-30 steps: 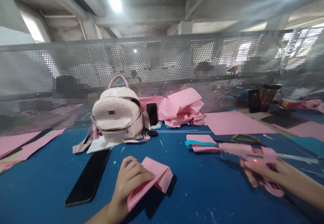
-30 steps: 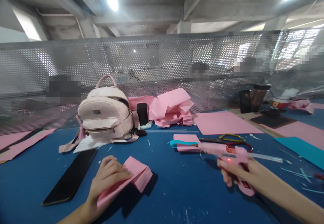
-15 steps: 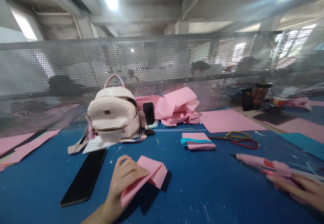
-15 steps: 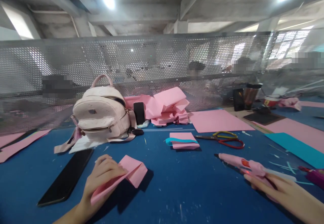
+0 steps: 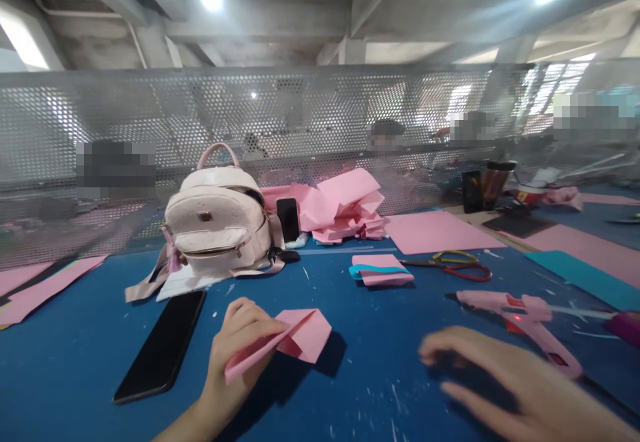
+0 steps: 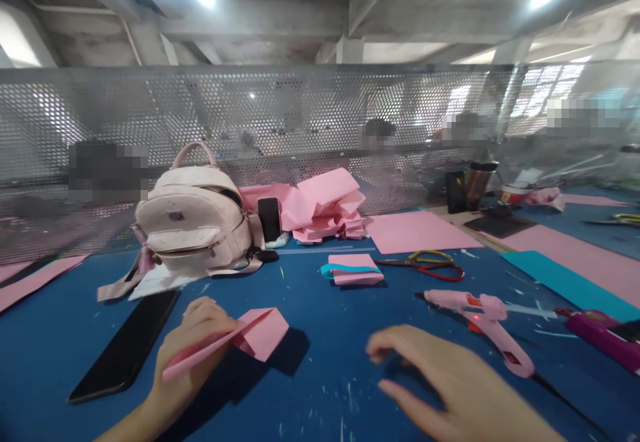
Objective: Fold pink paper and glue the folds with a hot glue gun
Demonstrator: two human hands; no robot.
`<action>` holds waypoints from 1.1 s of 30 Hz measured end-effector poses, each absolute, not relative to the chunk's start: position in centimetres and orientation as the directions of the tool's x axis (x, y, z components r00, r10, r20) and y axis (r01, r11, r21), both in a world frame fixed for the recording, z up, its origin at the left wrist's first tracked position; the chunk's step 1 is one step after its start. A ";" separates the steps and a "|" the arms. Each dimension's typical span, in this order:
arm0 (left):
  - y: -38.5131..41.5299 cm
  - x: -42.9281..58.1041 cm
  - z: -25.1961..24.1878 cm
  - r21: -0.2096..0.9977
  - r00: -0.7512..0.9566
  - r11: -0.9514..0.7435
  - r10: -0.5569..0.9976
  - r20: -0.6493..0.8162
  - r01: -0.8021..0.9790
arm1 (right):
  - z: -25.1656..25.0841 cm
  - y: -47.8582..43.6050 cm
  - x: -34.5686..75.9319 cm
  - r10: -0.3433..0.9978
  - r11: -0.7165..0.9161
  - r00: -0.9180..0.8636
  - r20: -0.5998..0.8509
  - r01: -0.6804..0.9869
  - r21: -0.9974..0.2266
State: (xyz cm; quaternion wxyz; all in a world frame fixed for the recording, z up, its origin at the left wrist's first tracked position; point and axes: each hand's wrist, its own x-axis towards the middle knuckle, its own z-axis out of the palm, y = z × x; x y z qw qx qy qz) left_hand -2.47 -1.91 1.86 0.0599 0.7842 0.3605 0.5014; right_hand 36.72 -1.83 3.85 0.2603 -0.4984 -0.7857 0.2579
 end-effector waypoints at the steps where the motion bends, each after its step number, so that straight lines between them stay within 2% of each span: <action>1: -2.1 -2.2 2.0 0.480 0.223 -0.728 0.636 0.738 0.489 | 4.7 -1.6 34.2 0.895 0.369 -0.440 0.075 0.633 -0.681; 4: -2.8 -1.4 2.2 0.518 0.204 -0.741 0.638 0.743 0.427 | 5.2 -0.6 28.6 0.807 0.363 -0.590 -0.009 0.507 -0.782; 6: -3.2 -1.0 2.1 0.526 0.212 -0.757 0.628 0.749 0.387 | 4.3 0.2 26.4 0.736 0.382 -0.674 0.060 0.341 -0.859; 9: -3.7 -0.6 2.0 0.592 0.193 -0.729 0.671 0.715 0.344 | 2.7 1.1 24.5 0.701 0.356 -0.684 0.201 0.091 -0.930; 13: -3.7 -0.5 1.7 0.700 0.133 -0.650 0.753 0.644 0.295 | 2.0 1.3 23.3 0.716 0.268 -0.648 0.259 -0.088 -0.959; 18: -3.0 -0.3 1.6 0.678 0.148 -0.682 0.726 0.671 0.275 | 1.7 1.4 23.2 0.750 0.235 -0.607 0.262 -0.125 -0.964; 25: -2.6 -0.3 1.7 0.607 0.256 -0.736 0.675 0.692 0.300 | 1.3 2.0 23.3 0.761 0.206 -0.604 0.236 -0.119 -0.971; 33: -2.5 0.0 0.7 0.612 0.238 -0.746 0.665 0.708 0.263 | 0.8 2.3 23.3 0.754 0.191 -0.606 0.253 -0.165 -0.968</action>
